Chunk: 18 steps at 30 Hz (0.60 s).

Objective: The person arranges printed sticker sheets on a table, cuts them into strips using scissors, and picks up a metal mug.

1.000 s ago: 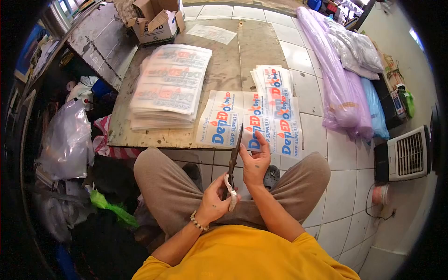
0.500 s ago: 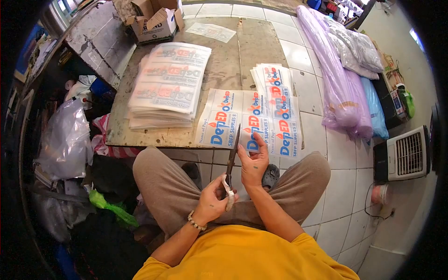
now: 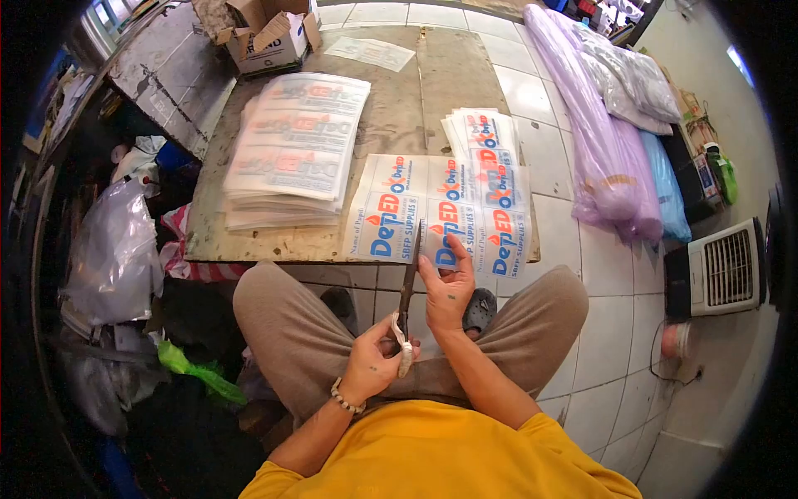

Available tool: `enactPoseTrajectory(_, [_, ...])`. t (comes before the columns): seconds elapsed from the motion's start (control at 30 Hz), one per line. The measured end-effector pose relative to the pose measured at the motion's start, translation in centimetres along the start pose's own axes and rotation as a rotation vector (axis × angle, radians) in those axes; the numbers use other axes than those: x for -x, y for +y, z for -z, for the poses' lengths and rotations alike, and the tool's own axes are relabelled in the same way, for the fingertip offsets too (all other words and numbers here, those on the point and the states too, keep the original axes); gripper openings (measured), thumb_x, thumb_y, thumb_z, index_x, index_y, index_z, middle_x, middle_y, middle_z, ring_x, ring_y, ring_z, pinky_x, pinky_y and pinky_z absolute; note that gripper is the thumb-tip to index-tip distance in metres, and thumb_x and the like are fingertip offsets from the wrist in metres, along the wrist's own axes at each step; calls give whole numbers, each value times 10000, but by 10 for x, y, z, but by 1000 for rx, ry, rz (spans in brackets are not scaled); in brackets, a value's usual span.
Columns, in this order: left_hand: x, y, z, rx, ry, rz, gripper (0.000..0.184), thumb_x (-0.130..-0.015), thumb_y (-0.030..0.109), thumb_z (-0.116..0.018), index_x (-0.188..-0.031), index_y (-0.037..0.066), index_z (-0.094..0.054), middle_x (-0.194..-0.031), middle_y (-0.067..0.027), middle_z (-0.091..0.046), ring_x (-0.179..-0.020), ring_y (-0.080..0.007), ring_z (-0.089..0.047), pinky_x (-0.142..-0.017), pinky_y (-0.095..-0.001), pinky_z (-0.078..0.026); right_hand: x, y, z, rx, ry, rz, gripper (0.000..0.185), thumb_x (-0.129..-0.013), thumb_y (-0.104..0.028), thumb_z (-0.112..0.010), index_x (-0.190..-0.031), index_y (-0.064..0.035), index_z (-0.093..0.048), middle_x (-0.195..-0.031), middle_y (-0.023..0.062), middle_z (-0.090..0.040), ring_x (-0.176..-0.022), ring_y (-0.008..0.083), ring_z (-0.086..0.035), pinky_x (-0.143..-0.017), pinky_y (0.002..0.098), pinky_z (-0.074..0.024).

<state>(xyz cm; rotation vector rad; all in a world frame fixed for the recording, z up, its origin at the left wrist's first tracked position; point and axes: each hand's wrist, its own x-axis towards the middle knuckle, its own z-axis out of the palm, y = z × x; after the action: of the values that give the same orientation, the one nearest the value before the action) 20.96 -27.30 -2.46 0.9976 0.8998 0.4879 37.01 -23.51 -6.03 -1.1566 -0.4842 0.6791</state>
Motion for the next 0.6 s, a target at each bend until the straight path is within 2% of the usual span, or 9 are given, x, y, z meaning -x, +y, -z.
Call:
enactPoseTrajectory(0.1, [3, 4, -6, 8, 40, -47, 528, -844, 5, -745, -1317, -32, -512, -996, -21, -597, -922, -110, -644, -756, -225, -540, 0, 4, 0, -4, 5, 12, 560, -850, 61, -705, -1360, 18, -477, -1248, 128, -561, -1048, 165, -617, -863, 271, -557])
enactPoseTrajectory(0.2, [1, -1, -2, -11, 16, -27, 779, -836, 8, -756, -1469, -85, -313, -1101, -147, -629, -993, -206, -672, -848, -303, -573, 1, 2, 0, 4, -2, 3, 562, -849, 66, -702, -1360, 18, -474, -1253, 127, -556, -1051, 169, -620, -866, 276, -560])
enactPoseTrajectory(0.4, [2, -12, 2, 68, 26, -18, 776, -830, -25, -744, -1478, -50, -318, -1099, -148, -614, -981, -248, -685, -814, -333, -604, 1, 3, 0, -3, -1, 17, 550, -854, 51, -703, -1355, 15, -479, -1267, 129, -542, -1039, 178, -630, -875, 294, -571])
enactPoseTrajectory(0.6, [3, -11, 0, 130, 48, -17, 777, -823, -27, -753, -1473, -47, -326, -1070, -133, -603, -976, -237, -679, -801, -325, -605, -3, 6, 12, -13, 67, -55, 455, -863, 18, -712, -1289, 10, -553, -1183, 109, -605, -971, 142, -636, -807, 257, -553])
